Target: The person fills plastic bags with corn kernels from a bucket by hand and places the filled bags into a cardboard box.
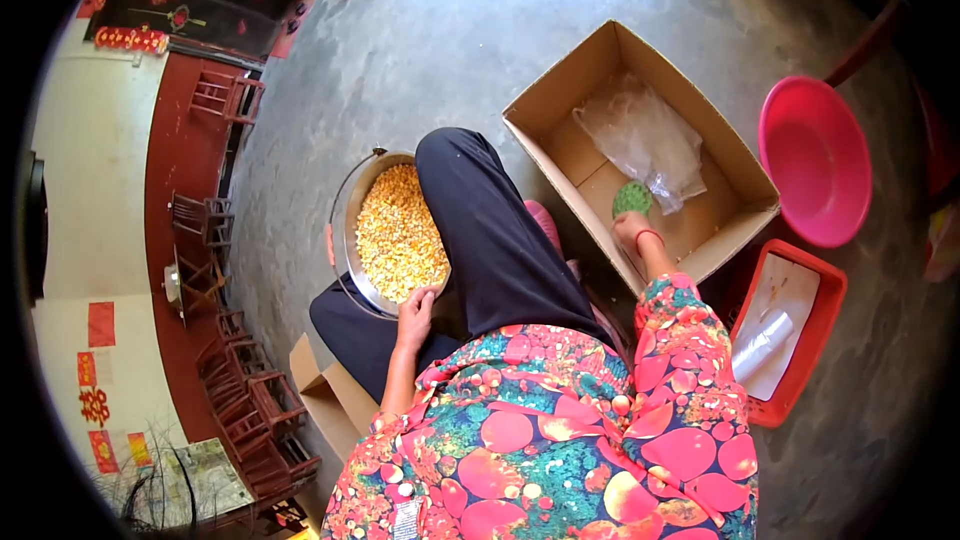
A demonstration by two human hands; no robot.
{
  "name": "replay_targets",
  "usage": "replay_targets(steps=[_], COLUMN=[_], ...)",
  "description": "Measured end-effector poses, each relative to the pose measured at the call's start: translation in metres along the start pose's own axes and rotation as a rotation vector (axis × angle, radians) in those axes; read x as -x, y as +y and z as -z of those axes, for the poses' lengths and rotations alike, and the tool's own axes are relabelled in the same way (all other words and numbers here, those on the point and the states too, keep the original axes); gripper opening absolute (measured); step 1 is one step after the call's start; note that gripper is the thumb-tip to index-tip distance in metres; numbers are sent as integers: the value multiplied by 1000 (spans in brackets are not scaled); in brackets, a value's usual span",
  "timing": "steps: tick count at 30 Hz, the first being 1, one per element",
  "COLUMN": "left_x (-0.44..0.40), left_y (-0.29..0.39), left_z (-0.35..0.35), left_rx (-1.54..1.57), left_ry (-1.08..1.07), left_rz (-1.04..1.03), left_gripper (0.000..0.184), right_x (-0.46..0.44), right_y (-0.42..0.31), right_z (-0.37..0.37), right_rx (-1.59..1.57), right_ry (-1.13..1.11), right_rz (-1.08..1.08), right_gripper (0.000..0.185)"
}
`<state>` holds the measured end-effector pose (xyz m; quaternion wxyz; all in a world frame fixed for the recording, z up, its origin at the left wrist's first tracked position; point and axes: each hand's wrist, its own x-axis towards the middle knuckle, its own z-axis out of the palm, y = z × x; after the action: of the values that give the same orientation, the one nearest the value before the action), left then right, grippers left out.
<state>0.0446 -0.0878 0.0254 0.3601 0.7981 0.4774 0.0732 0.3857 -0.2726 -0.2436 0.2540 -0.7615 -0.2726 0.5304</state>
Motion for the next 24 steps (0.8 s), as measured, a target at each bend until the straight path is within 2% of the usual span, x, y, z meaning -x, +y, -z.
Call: replay_targets(steps=[2, 4, 7, 10, 12, 15, 18, 20, 22, 24], left_x=[-1, -2, -3, -2, -1, -2, -2, 0, -2, -3], left_y=[-3, -5, -6, -5, -4, -2, 2, -1, -7, -5], left_z=[-1, -2, -1, -1, 0, 1, 1, 2, 1, 5], left_rx=[25, 52, 65, 63, 18, 13, 24, 18, 140, 171], left_ry=[-7, -10, -10, -4, -21, -16, -5, -10, -17, -38], left_rz=[25, 45, 62, 72, 53, 43, 50, 49, 118, 168], left_gripper=[18, 18, 18, 19, 19, 19, 18, 18, 18, 19], right_x=[-8, -12, -12, -26, -56, -73, -71, -68, -46, -18], right_y=[7, 0, -20, -29, -12, -13, -25, -32, -51, -76], right_z=[13, 37, 67, 82, 77, 67, 54, 44, 26, 19], right_rx=[-103, -206, -159, -259, -249, -111, -285, -280, -713, -935], right_ry=[575, 699, 765, 636, 625, 535, 272, 229, 310, 365], right_rz=[93, -28, -113, -171, -161, -202, -243, -17, 101, 149], right_gripper=[17, 18, 26, 29, 32, 41, 51, 58, 50, 50])
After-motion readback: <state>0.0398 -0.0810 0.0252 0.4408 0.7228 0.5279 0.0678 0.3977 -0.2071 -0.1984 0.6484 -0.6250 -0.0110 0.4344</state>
